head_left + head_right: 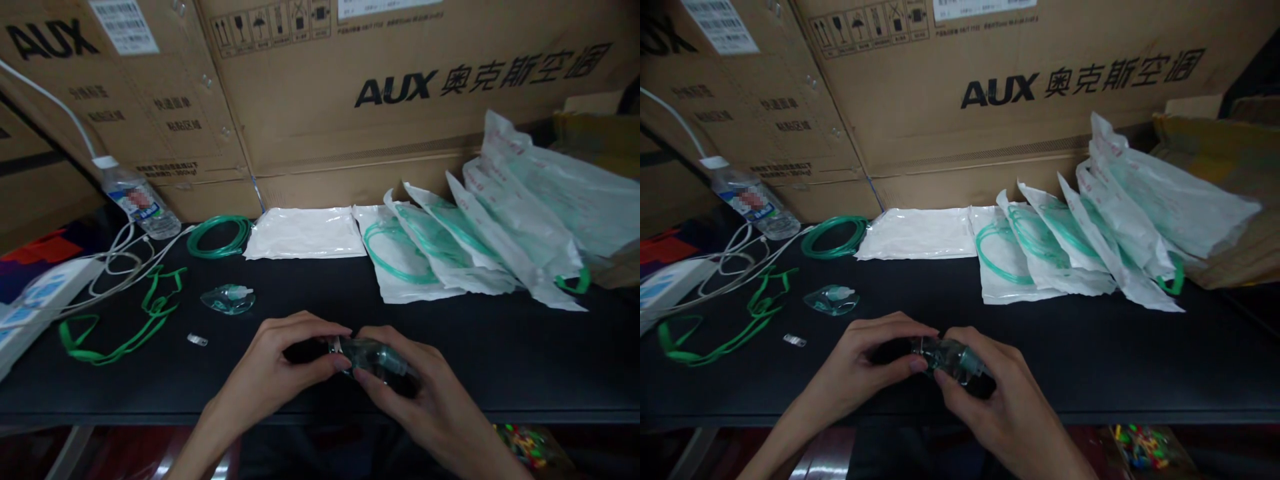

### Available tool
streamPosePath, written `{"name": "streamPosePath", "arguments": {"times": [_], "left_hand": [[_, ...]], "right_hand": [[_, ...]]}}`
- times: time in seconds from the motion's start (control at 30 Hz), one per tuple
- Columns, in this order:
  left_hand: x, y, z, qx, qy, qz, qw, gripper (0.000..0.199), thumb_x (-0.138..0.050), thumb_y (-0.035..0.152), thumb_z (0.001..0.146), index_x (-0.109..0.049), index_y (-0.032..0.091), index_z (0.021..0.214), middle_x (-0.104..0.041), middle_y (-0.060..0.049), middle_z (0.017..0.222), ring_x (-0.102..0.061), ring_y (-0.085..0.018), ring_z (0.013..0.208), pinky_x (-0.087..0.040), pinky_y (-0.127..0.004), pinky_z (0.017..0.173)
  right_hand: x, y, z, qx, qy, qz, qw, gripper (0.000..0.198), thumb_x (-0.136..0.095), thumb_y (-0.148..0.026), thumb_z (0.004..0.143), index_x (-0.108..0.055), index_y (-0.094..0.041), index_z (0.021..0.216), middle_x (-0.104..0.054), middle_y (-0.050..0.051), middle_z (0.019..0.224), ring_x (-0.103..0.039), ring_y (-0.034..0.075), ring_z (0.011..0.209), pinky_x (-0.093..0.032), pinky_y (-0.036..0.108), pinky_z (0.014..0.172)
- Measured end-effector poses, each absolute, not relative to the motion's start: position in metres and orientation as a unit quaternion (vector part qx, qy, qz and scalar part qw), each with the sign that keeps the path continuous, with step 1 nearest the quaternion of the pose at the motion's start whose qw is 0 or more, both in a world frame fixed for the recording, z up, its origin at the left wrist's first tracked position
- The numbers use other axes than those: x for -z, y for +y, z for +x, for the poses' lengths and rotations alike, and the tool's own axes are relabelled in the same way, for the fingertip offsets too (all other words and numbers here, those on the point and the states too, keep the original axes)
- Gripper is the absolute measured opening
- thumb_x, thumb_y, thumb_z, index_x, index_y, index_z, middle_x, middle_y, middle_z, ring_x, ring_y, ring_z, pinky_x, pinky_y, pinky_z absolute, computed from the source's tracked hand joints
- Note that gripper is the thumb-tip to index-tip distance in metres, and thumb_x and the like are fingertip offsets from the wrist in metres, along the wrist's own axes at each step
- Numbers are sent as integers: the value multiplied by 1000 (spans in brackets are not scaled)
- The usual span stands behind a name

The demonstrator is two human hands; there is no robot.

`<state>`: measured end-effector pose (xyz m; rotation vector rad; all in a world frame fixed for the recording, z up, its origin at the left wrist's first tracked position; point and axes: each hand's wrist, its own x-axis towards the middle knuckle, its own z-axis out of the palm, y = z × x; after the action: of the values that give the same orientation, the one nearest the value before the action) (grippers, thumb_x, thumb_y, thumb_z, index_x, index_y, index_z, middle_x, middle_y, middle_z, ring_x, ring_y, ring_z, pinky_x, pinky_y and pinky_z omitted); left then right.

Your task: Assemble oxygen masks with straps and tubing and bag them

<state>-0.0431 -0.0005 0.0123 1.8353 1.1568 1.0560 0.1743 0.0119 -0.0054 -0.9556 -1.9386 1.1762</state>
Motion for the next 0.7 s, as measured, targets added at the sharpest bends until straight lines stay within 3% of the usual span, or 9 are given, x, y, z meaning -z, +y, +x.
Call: {"name": "streamPosePath", "arguments": {"times": [0.37,0.7], "left_hand": [[-8,0,-44,-445,405,750,275,31,-84,19,82,-76,21,112,-80,-3,96,-74,-16,85,-59,-24,78],[-9,2,-42,-441,360,801,183,39,-79,13,86,-73,20,124,-81,-8,104,-74,-18,87,-61,-27,77]], "right_hand": [[-3,11,171,-476,-721,-372,339,8,-61,-16,89,-65,-22,90,-61,-5,78,-54,12,68,-42,22,63],[0,10,170,-467,-712,-379,363,12,-64,-16,89,-66,-24,98,-69,-5,85,-61,12,75,-47,20,69]]}}
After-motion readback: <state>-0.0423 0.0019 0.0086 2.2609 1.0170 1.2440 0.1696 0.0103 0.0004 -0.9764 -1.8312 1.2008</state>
